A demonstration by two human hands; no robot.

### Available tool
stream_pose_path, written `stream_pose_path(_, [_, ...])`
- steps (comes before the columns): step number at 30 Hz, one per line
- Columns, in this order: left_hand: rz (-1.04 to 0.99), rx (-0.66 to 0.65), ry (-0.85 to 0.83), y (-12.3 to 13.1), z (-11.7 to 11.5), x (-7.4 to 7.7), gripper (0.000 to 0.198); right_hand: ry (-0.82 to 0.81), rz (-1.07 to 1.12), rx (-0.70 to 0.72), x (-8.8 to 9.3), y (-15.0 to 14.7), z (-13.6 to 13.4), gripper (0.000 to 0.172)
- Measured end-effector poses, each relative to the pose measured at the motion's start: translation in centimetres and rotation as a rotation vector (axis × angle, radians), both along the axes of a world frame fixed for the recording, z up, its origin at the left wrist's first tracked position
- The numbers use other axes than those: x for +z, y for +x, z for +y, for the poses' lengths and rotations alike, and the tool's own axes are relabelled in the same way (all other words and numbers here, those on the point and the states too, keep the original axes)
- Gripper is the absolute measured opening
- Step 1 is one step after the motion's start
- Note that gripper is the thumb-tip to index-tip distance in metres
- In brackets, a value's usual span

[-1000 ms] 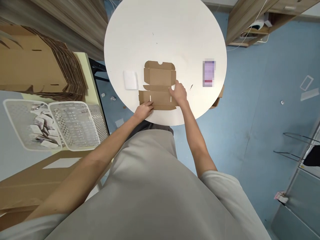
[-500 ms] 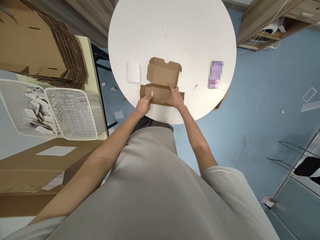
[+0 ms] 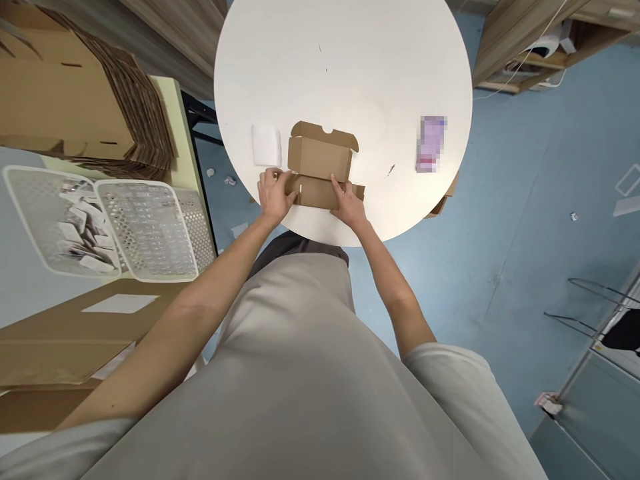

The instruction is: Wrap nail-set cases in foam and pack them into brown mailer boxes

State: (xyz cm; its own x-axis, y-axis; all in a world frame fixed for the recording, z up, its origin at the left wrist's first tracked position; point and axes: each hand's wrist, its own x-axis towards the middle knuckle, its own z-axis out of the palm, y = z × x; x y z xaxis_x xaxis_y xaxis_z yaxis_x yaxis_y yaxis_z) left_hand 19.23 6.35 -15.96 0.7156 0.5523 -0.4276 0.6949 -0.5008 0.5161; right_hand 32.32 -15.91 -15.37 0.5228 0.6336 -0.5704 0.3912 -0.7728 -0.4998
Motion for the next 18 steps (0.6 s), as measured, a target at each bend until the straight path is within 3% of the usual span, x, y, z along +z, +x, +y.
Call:
stream_pose_path(3, [0.113, 0.247, -0.080, 0.0, -0.1, 0.3, 0.082, -0.001, -0.006, 0.013, 0.1, 0.0, 0.0, 0.118])
stream_pose_path(5, [0.147, 0.304, -0.209, -0.2, -0.6, 0.5, 0.074, 0.005, -0.009, 0.015, 0.1, 0.0, 0.0, 0.118])
stream_pose_path(7, [0.098, 0.257, -0.275, -0.4, -1.5, 0.8, 0.057, 0.005, -0.011, 0.016, 0.1, 0.0, 0.0, 0.118])
stream_pose_path(11, [0.029, 0.163, -0.198, -0.3, -2.9, 1.0, 0.037, -0.010, 0.000, 0.019, 0.3, 0.2, 0.1, 0.118])
stream_pose_path(15, [0.158, 0.154, -0.112, 0.3, -2.9, -0.2, 0.014, -0.003, 0.022, 0.016, 0.4, 0.3, 0.0, 0.118])
stream_pose_path(18, [0.210, 0.137, -0.057, 0.9, -2.7, -1.1, 0.011, -0.006, 0.023, 0.024, 0.4, 0.4, 0.0, 0.119])
